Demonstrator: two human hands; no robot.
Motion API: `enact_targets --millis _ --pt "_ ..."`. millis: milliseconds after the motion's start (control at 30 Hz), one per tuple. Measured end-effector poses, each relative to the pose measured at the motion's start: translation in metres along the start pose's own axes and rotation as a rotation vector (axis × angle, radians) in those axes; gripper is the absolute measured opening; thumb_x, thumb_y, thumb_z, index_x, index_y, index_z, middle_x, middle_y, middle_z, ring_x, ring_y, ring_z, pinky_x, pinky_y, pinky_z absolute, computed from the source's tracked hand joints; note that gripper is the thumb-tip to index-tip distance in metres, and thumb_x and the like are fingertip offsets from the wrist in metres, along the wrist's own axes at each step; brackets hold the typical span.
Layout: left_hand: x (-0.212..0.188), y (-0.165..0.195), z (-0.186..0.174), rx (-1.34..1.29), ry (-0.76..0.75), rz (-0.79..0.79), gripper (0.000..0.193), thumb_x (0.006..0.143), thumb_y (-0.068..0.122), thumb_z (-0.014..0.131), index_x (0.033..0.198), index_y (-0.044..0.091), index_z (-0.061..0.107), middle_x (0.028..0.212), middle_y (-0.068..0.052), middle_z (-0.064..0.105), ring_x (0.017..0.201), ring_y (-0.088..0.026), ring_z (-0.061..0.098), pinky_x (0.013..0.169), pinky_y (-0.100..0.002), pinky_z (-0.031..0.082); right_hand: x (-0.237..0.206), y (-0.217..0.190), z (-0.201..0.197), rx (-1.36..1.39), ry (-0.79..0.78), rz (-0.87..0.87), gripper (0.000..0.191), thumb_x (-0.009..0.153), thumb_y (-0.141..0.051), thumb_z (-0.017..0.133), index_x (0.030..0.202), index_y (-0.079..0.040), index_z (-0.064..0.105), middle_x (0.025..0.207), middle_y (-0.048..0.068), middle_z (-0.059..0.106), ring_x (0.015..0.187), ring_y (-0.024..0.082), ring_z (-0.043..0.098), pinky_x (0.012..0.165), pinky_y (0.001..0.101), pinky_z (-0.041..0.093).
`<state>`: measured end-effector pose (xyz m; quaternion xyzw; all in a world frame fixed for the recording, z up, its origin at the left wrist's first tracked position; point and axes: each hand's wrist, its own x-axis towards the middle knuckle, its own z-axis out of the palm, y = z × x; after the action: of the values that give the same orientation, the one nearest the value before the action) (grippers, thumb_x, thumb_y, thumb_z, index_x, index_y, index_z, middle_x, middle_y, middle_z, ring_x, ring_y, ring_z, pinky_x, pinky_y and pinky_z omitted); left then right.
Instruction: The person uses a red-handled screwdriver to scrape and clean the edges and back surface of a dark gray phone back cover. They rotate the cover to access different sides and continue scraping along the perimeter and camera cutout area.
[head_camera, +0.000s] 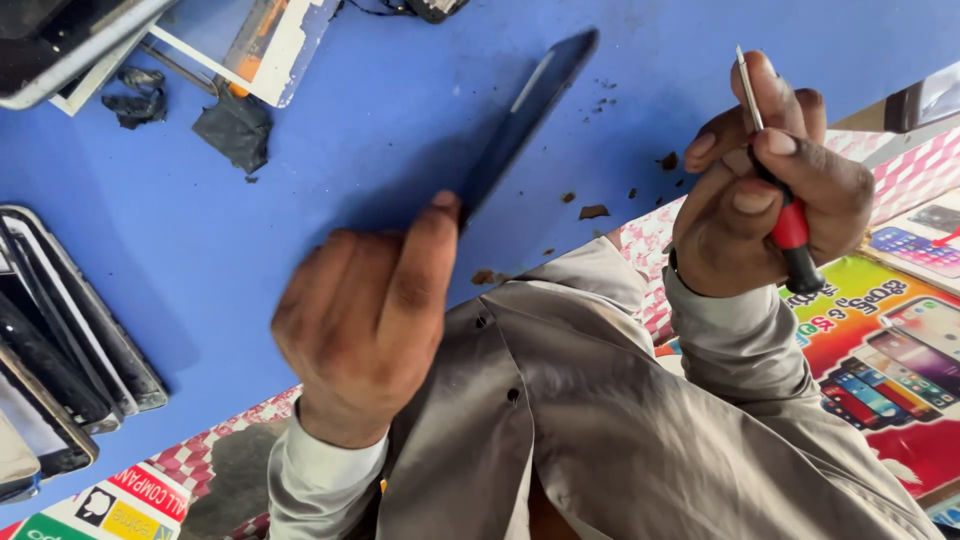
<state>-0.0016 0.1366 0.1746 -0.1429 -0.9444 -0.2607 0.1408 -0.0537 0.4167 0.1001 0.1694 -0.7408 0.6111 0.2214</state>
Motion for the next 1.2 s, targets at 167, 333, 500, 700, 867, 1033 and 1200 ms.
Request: enact_targets --millis 167,333,500,700,867,1033,1200 --pt "0.0 0.013 -0.003 0.013 0.092 0.096 0.026 0.106 0.003 0.08 0.126 0.002 0.063 0.079 -0.003 0.06 0.069 -0.017 0.054 0.061 -0.032 0.037 -0.008 -0.008 -0.01 -0.066 -0.008 -0.01 0.031 0.103 -0.034 0.066 0.116 -0.007 0.061 0.132 0.027 0.071 0.086 0.021 0.061 0.053 0.0275 0.054" --pt "0.0 0.023 0.0 0.111 0.081 0.107 0.028 0.102 0.005 0.081 0.126 0.006 0.066 0.075 -0.002 0.057 0.063 -0.017 0.053 0.056 -0.032 0.034 -0.007 -0.018 -0.011 -0.092 -0.005 -0.04 0.031 0.104 -0.035 0.065 0.116 -0.007 0.062 0.129 0.025 0.071 0.097 0.025 0.065 0.055 0.0298 0.058" --pt "0.004 0.029 0.001 0.134 -0.004 0.089 0.028 0.105 0.008 0.077 0.13 0.008 0.066 0.075 -0.003 0.048 0.066 -0.019 0.049 0.057 -0.033 0.034 0.001 -0.033 -0.019 -0.107 -0.068 0.013 0.029 0.109 -0.032 0.062 0.121 -0.005 0.062 0.132 0.024 0.07 0.104 0.024 0.065 0.064 0.0311 0.062" --pt "0.008 0.043 -0.005 0.227 -0.125 0.08 0.032 0.104 0.01 0.071 0.136 0.007 0.067 0.075 -0.002 0.042 0.065 -0.018 0.047 0.059 -0.035 0.033 0.014 -0.038 -0.027 -0.175 -0.127 -0.076 0.026 0.109 -0.027 0.061 0.117 -0.002 0.06 0.128 0.023 0.071 0.088 0.021 0.068 0.069 0.032 0.061" --pt "0.011 0.049 -0.005 0.315 -0.189 0.053 0.033 0.101 0.011 0.067 0.134 0.009 0.067 0.076 -0.002 0.044 0.067 -0.017 0.05 0.06 -0.034 0.036 0.021 -0.04 -0.033 -0.198 -0.173 -0.081 0.024 0.111 -0.024 0.064 0.117 -0.001 0.059 0.127 0.022 0.072 0.085 0.023 0.07 0.072 0.0319 0.062" --pt "0.011 0.046 -0.002 0.265 -0.132 0.056 0.029 0.103 0.011 0.067 0.132 0.006 0.066 0.082 -0.002 0.047 0.07 -0.017 0.051 0.063 -0.034 0.036 0.027 -0.042 -0.036 -0.188 -0.191 -0.12 0.023 0.111 -0.022 0.065 0.117 0.0 0.059 0.127 0.023 0.071 0.09 0.025 0.071 0.072 0.0316 0.063" --pt "0.007 0.048 -0.001 0.302 -0.13 0.065 0.025 0.103 0.01 0.067 0.127 0.005 0.066 0.078 -0.002 0.047 0.066 -0.015 0.052 0.06 -0.033 0.038 0.027 -0.047 -0.04 -0.223 -0.22 -0.107 0.021 0.111 -0.021 0.066 0.117 -0.001 0.06 0.126 0.022 0.072 0.086 0.023 0.07 0.072 0.0305 0.059"
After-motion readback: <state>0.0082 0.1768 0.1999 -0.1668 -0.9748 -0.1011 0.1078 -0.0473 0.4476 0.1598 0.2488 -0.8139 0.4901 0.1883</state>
